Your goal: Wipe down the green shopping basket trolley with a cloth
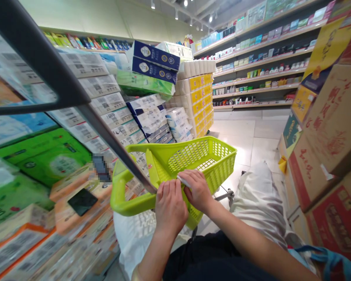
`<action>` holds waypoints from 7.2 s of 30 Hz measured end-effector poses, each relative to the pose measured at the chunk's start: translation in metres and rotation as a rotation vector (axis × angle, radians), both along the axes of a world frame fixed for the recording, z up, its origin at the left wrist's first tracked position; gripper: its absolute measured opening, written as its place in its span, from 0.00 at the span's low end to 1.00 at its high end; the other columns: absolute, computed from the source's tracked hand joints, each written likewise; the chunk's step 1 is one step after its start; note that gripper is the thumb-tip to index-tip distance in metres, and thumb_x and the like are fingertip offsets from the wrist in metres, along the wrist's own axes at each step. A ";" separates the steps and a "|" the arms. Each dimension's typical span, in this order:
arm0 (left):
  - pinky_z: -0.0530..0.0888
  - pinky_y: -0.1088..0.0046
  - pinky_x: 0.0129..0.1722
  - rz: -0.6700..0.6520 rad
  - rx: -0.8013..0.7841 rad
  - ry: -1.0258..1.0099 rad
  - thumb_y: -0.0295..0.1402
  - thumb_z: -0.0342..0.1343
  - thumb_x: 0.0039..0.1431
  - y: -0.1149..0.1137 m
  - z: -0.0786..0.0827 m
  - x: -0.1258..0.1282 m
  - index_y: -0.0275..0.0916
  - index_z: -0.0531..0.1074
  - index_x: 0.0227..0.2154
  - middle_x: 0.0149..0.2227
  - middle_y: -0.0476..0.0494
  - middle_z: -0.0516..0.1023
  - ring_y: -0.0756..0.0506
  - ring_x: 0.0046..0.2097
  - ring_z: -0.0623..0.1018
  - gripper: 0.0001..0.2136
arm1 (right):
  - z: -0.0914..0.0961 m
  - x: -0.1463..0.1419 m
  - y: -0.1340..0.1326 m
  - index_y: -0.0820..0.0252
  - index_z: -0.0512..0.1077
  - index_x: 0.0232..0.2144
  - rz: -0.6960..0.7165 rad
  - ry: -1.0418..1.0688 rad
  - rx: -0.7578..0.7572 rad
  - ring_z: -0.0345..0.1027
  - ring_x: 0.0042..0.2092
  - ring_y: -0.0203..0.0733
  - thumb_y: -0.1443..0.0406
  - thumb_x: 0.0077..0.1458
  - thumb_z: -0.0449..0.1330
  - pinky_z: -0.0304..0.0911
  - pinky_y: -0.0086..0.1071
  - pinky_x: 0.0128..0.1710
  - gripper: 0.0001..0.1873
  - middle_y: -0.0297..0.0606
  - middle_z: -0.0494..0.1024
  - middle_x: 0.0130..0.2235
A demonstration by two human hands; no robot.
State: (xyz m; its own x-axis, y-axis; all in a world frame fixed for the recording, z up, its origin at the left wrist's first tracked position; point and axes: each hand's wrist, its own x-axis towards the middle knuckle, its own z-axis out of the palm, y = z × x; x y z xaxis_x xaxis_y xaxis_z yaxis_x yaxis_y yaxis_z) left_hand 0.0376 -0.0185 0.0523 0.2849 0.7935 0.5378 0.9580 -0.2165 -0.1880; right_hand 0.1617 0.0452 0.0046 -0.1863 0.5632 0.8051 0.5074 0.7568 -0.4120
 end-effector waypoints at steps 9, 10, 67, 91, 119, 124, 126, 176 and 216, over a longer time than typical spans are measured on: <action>0.58 0.57 0.59 0.016 0.011 -0.004 0.24 0.51 0.45 -0.003 0.000 -0.006 0.34 0.68 0.53 0.46 0.37 0.74 0.38 0.52 0.70 0.27 | -0.008 0.010 0.007 0.55 0.72 0.43 -0.172 0.026 -0.090 0.66 0.47 0.45 0.74 0.48 0.53 0.56 0.40 0.50 0.20 0.38 0.76 0.42; 0.58 0.57 0.59 0.014 0.010 -0.002 0.24 0.51 0.45 -0.003 -0.001 -0.006 0.34 0.67 0.53 0.46 0.37 0.74 0.38 0.51 0.70 0.27 | -0.004 0.004 0.003 0.55 0.72 0.44 -0.118 0.002 -0.078 0.65 0.47 0.44 0.74 0.48 0.54 0.56 0.39 0.51 0.21 0.38 0.76 0.42; 0.58 0.56 0.54 0.086 -0.110 0.038 0.27 0.51 0.53 0.036 -0.020 -0.006 0.32 0.67 0.49 0.41 0.38 0.72 0.39 0.47 0.68 0.18 | -0.012 -0.018 0.011 0.53 0.71 0.44 -0.226 -0.122 -0.274 0.63 0.49 0.40 0.76 0.51 0.52 0.41 0.37 0.59 0.21 0.36 0.76 0.45; 0.58 0.56 0.56 0.092 -0.140 0.016 0.27 0.52 0.50 0.036 -0.022 -0.012 0.36 0.66 0.50 0.43 0.39 0.71 0.39 0.48 0.67 0.21 | -0.022 0.019 0.022 0.54 0.72 0.41 -0.352 -0.112 -0.323 0.62 0.49 0.44 0.76 0.50 0.52 0.41 0.41 0.58 0.19 0.38 0.76 0.44; 0.58 0.56 0.56 0.081 -0.112 -0.002 0.26 0.53 0.50 0.037 -0.032 -0.018 0.36 0.66 0.51 0.45 0.38 0.71 0.39 0.49 0.67 0.23 | -0.016 -0.002 0.016 0.51 0.71 0.42 -0.239 -0.163 -0.292 0.66 0.48 0.41 0.77 0.50 0.52 0.40 0.41 0.59 0.21 0.33 0.76 0.43; 0.58 0.57 0.57 0.068 -0.119 -0.020 0.28 0.54 0.49 0.039 -0.036 -0.019 0.34 0.66 0.52 0.45 0.38 0.71 0.39 0.49 0.67 0.24 | -0.025 0.021 0.023 0.53 0.72 0.40 -0.413 -0.131 -0.331 0.65 0.49 0.44 0.77 0.49 0.52 0.41 0.45 0.58 0.20 0.36 0.77 0.42; 0.58 0.57 0.57 0.065 -0.113 -0.024 0.28 0.54 0.50 0.040 -0.037 -0.019 0.34 0.66 0.52 0.45 0.37 0.71 0.39 0.50 0.67 0.23 | -0.021 0.012 0.021 0.52 0.72 0.39 -0.398 -0.128 -0.324 0.66 0.48 0.44 0.78 0.48 0.51 0.42 0.44 0.57 0.21 0.35 0.77 0.42; 0.59 0.59 0.54 0.030 -0.036 -0.027 0.26 0.50 0.54 0.040 -0.037 -0.016 0.33 0.69 0.47 0.42 0.39 0.72 0.40 0.47 0.67 0.16 | -0.007 -0.021 0.009 0.51 0.71 0.43 -0.224 -0.205 -0.286 0.65 0.49 0.39 0.77 0.49 0.51 0.40 0.37 0.57 0.23 0.33 0.76 0.45; 0.59 0.57 0.54 0.041 -0.084 -0.033 0.27 0.52 0.51 0.045 -0.035 0.000 0.34 0.67 0.47 0.42 0.37 0.70 0.39 0.47 0.66 0.18 | -0.010 0.000 0.015 0.52 0.72 0.42 -0.388 -0.215 -0.343 0.64 0.51 0.43 0.78 0.51 0.51 0.40 0.40 0.56 0.22 0.36 0.77 0.45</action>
State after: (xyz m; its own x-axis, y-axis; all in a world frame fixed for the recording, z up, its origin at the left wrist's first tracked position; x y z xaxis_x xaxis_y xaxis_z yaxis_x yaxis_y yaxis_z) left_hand 0.0377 0.0261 0.0171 0.2349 0.8466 0.4775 0.9716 -0.1911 -0.1393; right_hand 0.1612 0.0598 -0.0056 -0.0532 0.8461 0.5304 0.8217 0.3390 -0.4582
